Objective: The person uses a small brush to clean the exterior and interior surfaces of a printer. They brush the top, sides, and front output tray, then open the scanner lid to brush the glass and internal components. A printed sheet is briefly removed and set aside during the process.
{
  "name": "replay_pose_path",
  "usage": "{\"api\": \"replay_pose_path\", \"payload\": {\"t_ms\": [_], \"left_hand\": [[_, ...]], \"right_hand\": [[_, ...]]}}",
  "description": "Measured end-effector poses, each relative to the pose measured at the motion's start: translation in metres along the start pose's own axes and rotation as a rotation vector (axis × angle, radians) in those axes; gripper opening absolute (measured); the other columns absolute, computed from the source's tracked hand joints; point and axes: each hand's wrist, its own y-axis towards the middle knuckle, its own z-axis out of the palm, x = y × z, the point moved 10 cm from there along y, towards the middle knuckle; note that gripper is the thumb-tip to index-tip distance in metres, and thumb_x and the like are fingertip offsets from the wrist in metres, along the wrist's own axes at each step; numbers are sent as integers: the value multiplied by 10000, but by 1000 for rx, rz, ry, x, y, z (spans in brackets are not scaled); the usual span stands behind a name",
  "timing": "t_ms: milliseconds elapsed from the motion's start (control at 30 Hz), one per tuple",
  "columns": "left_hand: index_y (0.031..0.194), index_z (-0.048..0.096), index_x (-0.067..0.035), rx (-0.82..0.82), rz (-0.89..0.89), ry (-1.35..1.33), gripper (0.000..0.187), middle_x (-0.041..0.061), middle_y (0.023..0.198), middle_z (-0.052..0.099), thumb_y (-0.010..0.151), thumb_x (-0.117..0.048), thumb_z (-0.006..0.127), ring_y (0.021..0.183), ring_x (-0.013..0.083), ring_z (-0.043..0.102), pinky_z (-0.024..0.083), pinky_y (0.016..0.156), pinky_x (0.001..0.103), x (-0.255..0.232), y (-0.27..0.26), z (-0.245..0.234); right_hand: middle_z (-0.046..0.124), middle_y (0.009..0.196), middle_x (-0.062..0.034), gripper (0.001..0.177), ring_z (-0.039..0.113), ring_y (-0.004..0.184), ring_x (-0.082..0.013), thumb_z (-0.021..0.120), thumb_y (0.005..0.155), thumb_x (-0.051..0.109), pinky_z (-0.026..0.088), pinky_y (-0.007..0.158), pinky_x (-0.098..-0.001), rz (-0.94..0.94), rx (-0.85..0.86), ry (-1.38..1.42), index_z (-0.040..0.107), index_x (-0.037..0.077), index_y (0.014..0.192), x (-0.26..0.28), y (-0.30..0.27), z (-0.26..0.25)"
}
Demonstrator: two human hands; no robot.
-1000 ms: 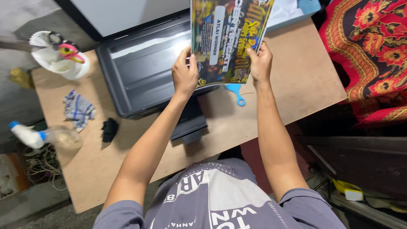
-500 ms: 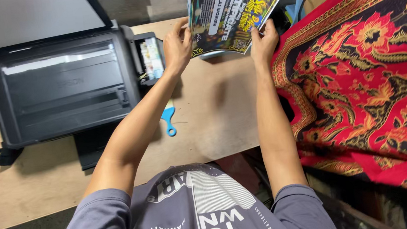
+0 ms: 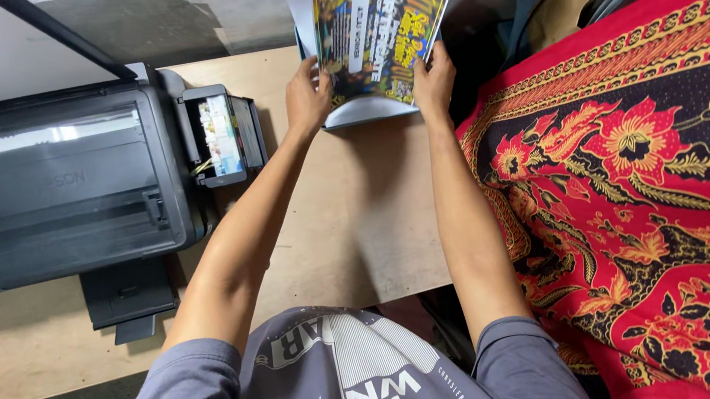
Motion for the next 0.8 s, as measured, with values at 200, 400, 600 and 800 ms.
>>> {"api": "replay_pose_path", "payload": {"t_ms": [200,400,600,800], "left_hand": [[1347,614,6,119,-67,183,477,248,1009,751,924,-210,641,952,418,727,552,871,476,8,-9,4],[1437,487,80,48,233,252,566,307,1344,625,970,-206,632,1146,462,637,515,987,484,-47,-37,-34],[1473,491,25,179,458,566,581,264,1498,503,959,-195,649,1419,444,439,334,1182,539,-77,-100,-80],[1450,520,3,160,580,629,571,256,1512,488,934,-186,674,1442,444,415,287,1190,570,-82,-163,-160]], "right_hand": [[761,1038,-189,302,751,939,-331,656,920,-5,562,829,-436,122,44,-141,564,-4,1208,-35,-8,10],[567,1374,-307,698,563,1266,-431,696,875,9,429,1075,-476,-135,-123,-157,367,-86,1484,28,-33,-7],[636,1386,-223,463,598,1321,-367,672,972,63,443,1139,-429,-38,-21,-93,544,-16,1410,95,-110,32],[648,1374,-200,430,592,1312,-367,650,963,84,447,1123,-430,8,102,-88,592,5,1381,150,-212,92]]}}
